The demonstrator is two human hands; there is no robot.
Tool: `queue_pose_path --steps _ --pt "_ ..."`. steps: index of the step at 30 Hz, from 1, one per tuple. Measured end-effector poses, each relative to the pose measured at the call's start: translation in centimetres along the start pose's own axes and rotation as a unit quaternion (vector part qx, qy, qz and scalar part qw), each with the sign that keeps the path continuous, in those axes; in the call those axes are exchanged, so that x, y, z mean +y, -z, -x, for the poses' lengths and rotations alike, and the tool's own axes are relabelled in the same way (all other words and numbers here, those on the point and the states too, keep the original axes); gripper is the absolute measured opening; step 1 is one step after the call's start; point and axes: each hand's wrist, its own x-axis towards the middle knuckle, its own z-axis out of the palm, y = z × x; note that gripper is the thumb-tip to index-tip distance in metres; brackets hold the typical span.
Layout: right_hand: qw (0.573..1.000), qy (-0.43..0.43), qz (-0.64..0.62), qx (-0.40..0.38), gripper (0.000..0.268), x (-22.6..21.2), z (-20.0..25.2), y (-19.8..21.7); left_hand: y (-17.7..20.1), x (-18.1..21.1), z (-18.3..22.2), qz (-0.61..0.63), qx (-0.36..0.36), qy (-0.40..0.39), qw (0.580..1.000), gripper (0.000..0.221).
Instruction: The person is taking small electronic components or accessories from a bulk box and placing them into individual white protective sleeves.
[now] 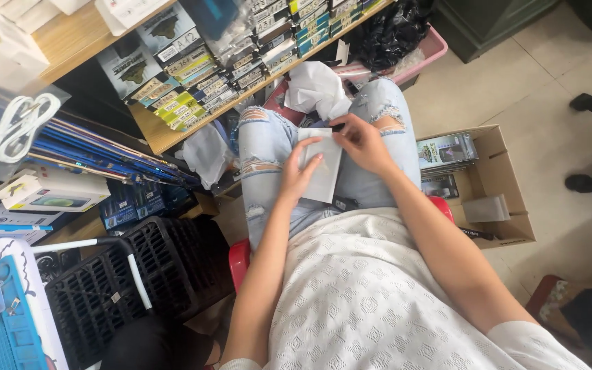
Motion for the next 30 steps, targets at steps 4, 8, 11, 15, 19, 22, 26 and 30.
queue_pose_path --steps 4,8,11,15,19,22,26,30 --pt "0.998 -0.031 -0.053 0.002 0.023 1.3 0.1 0.7 -0.3 2.2 0.1 -0.001 0.01 0.013 1.0 0.042" --pt "0.996 -0.057 -0.071 0.011 0.018 2.0 0.0 0.8 -0.6 3.0 0.7 -0.005 0.023 0.077 0.997 0.048" --pt "0.993 -0.086 -0.085 0.012 0.017 -0.5 -0.1 0.3 -0.3 0.4 0.8 -0.038 0.017 0.07 0.997 0.039" --pt "0.99 -0.103 -0.092 0.002 0.015 -1.0 -0.1 0.3 -0.5 3.5 1.1 -0.023 -0.007 0.093 0.995 0.027" --pt "0.98 -0.151 -0.129 -0.004 0.022 -2.2 -0.1 0.8 -0.4 4.6 0.8 -0.014 -0.019 0.092 0.996 0.024" --pt "0.971 -0.179 -0.159 -0.017 0.024 1.3 0.0 0.4 -0.5 4.5 0.7 -0.018 -0.035 0.08 0.996 0.022" --pt "0.969 -0.185 -0.158 -0.045 0.019 0.4 0.3 0.9 -0.5 5.2 0.9 -0.014 -0.052 0.085 0.995 0.024" --pt "0.97 -0.174 -0.158 -0.064 0.012 -3.1 0.2 1.2 -0.6 5.4 1.2 -0.01 -0.057 0.095 0.994 0.025"
